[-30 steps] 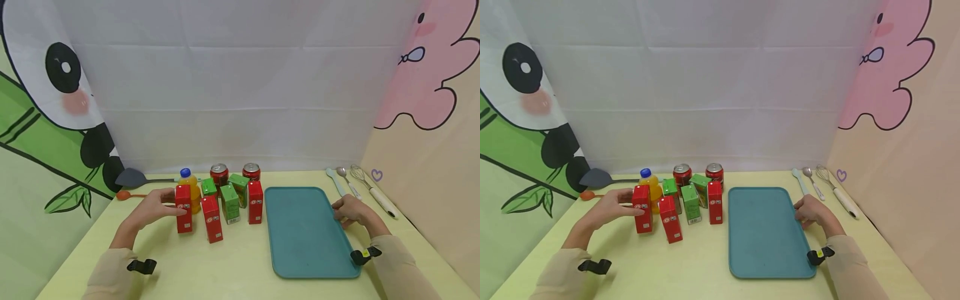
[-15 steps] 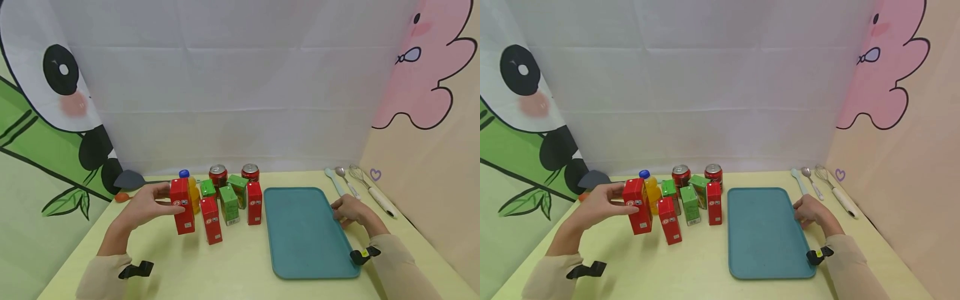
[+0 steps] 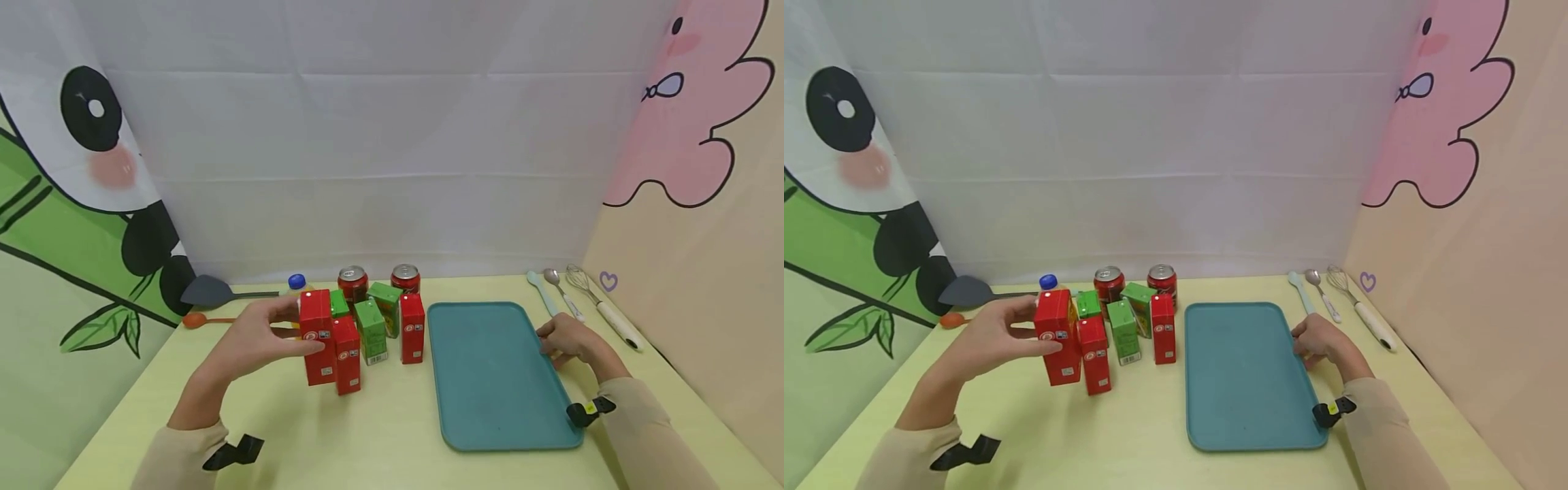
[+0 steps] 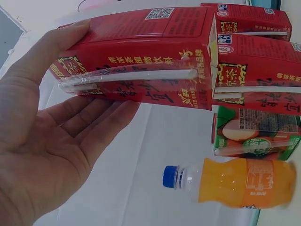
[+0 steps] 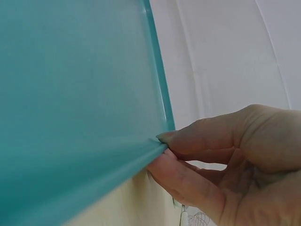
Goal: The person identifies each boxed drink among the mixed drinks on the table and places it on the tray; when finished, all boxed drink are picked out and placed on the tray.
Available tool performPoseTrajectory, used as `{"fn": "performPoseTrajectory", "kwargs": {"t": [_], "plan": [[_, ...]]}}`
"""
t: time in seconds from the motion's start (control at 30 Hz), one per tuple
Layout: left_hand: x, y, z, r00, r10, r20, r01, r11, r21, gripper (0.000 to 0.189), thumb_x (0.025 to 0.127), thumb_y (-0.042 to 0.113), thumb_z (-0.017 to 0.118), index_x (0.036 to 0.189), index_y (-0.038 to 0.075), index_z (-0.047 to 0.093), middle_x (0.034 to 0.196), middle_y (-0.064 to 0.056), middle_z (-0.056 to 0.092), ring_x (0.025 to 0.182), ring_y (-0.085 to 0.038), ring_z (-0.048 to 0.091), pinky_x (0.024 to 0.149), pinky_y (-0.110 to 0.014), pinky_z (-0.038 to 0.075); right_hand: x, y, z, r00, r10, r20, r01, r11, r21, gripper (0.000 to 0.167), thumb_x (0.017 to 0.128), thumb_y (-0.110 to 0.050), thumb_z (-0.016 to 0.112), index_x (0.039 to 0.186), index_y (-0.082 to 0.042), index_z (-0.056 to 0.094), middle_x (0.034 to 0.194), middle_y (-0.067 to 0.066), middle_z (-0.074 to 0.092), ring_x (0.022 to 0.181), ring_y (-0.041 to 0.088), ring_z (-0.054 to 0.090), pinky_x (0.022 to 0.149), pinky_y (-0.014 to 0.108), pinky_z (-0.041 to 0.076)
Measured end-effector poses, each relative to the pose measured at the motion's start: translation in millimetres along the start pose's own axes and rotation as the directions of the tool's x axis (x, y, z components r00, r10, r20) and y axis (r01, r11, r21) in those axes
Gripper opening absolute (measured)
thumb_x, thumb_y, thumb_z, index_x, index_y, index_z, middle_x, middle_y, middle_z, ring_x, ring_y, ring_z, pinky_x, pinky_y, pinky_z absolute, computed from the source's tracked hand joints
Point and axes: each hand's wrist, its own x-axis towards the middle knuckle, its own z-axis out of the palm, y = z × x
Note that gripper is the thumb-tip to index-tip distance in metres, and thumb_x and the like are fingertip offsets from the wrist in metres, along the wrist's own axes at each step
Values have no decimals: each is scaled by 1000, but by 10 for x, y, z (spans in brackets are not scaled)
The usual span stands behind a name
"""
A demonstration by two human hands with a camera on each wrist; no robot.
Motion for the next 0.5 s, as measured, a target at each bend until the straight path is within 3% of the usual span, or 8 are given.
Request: {"fn": "performPoseTrajectory", "kwargs": {"t": [0.27,0.5], "plan": [[-126,53,-159,999,3,-34,-4,999,-31,57,84,17,82,133,1,57,121,-17,63,103,-33,68,75,-35,60,17,38,2,1000,-3,15,3,1000,7,49,89,10,61,132,26,44,134,43,47,111,48,61,67,42,61],[-125,261,-147,999,51,-18,-52,996,-71,57,84,13,81,134,1,56,122,-17,62,101,-33,69,75,-36,60,30,40,-11,1000,-8,26,8,1000,2,50,90,9,61,132,26,43,135,44,45,111,48,60,68,42,61]]}}
